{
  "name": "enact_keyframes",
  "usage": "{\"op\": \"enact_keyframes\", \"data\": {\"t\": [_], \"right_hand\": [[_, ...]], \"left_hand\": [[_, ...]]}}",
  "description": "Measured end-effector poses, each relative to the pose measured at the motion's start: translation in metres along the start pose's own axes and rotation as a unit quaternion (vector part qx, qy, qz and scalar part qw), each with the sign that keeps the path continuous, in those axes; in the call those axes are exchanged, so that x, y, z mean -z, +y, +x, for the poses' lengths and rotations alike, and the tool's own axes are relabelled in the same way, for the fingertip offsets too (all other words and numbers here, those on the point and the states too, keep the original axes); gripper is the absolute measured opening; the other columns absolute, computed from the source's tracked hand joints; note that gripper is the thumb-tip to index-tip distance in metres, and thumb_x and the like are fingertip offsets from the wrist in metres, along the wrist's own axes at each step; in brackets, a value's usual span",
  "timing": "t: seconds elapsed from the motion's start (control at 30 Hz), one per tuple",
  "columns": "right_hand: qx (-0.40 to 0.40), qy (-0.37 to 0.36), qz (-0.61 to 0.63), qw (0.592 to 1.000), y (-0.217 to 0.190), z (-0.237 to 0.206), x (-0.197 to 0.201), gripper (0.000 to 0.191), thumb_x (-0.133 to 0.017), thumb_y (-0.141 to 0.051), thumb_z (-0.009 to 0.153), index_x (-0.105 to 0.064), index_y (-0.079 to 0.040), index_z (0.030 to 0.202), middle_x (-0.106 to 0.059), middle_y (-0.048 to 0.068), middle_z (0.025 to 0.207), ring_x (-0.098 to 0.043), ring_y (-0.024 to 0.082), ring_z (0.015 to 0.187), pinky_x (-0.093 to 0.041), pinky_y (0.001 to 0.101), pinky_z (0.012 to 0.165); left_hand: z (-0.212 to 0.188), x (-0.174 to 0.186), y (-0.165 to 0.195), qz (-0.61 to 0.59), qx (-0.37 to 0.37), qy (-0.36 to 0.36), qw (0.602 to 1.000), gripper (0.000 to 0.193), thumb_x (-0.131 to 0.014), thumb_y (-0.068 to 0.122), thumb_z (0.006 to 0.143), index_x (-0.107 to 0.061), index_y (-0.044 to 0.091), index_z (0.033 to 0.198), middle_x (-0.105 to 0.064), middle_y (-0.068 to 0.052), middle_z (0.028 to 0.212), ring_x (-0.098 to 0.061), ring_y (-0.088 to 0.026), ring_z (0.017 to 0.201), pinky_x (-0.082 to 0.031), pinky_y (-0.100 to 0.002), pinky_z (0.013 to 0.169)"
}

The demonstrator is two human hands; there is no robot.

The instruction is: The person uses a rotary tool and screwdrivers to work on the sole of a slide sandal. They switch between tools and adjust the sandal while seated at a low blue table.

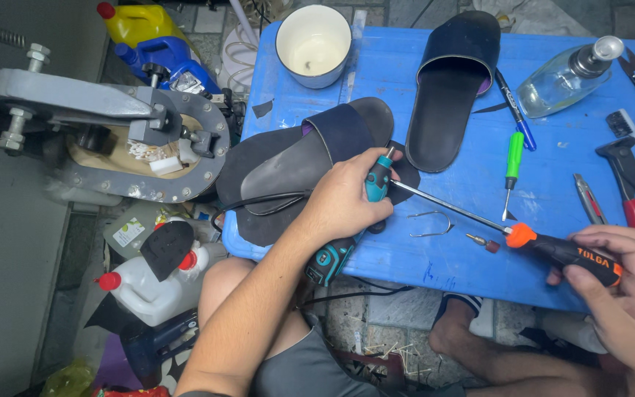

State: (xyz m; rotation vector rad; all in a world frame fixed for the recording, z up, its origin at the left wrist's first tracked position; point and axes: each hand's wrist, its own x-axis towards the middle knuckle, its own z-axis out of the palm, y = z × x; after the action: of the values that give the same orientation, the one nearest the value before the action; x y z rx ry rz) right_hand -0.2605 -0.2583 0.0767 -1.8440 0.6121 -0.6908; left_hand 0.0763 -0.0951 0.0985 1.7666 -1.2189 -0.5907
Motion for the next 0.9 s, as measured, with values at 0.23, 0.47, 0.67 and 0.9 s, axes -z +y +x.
{"op": "enact_keyframes", "data": {"t": [0.23, 0.47, 0.67, 0.9], "right_hand": [[-0.137, 0.007, -0.21, 0.968, -0.035, 0.006, -0.013, 0.031, -0.054, 0.0, 0.105, -0.073, 0.001, 0.129, -0.064, 0.014, 0.076, -0.061, 0.019, 0.062, -0.047, 0.0323, 0.06], [0.022, 0.012, -0.227, 0.974, -0.001, -0.009, -0.003, 0.032, -0.07, -0.019, 0.097, -0.068, 0.001, 0.122, -0.071, 0.015, 0.095, -0.065, 0.014, 0.081, -0.05, 0.0252, 0.075], [-0.207, -0.032, 0.004, 0.978, 0.024, -0.011, 0.003, 0.029, -0.072, -0.021, 0.101, -0.074, 0.0, 0.12, -0.075, 0.018, 0.086, -0.062, 0.018, 0.071, -0.048, 0.0293, 0.061], [-0.008, -0.061, -0.261, 0.963, 0.027, -0.014, 0.0, 0.039, -0.076, -0.02, 0.083, -0.071, -0.002, 0.118, -0.073, 0.01, 0.101, -0.071, 0.019, 0.082, -0.056, 0.0291, 0.072]], "left_hand": [[-0.001, 0.0, 0.002, 0.004, 0.028, -0.006, 1.0, 0.066, -0.073, 0.015, 0.069, -0.062, 0.01, 0.134, -0.077, -0.007, 0.106, -0.076, -0.027, 0.099, -0.058, -0.037, 0.09], [0.0, 0.0, 0.005, 0.015, 0.038, -0.009, 0.999, 0.066, -0.074, 0.016, 0.069, -0.062, 0.011, 0.134, -0.078, -0.008, 0.105, -0.076, -0.028, 0.098, -0.058, -0.037, 0.089], [0.001, -0.001, 0.007, 0.034, 0.038, -0.016, 0.999, 0.066, -0.073, 0.016, 0.068, -0.062, 0.011, 0.133, -0.077, -0.009, 0.104, -0.075, -0.03, 0.098, -0.058, -0.039, 0.088], [0.0, -0.003, 0.007, 0.042, 0.01, -0.019, 0.999, 0.066, -0.073, 0.016, 0.067, -0.062, 0.011, 0.133, -0.076, -0.01, 0.108, -0.074, -0.032, 0.102, -0.057, -0.041, 0.09]]}}
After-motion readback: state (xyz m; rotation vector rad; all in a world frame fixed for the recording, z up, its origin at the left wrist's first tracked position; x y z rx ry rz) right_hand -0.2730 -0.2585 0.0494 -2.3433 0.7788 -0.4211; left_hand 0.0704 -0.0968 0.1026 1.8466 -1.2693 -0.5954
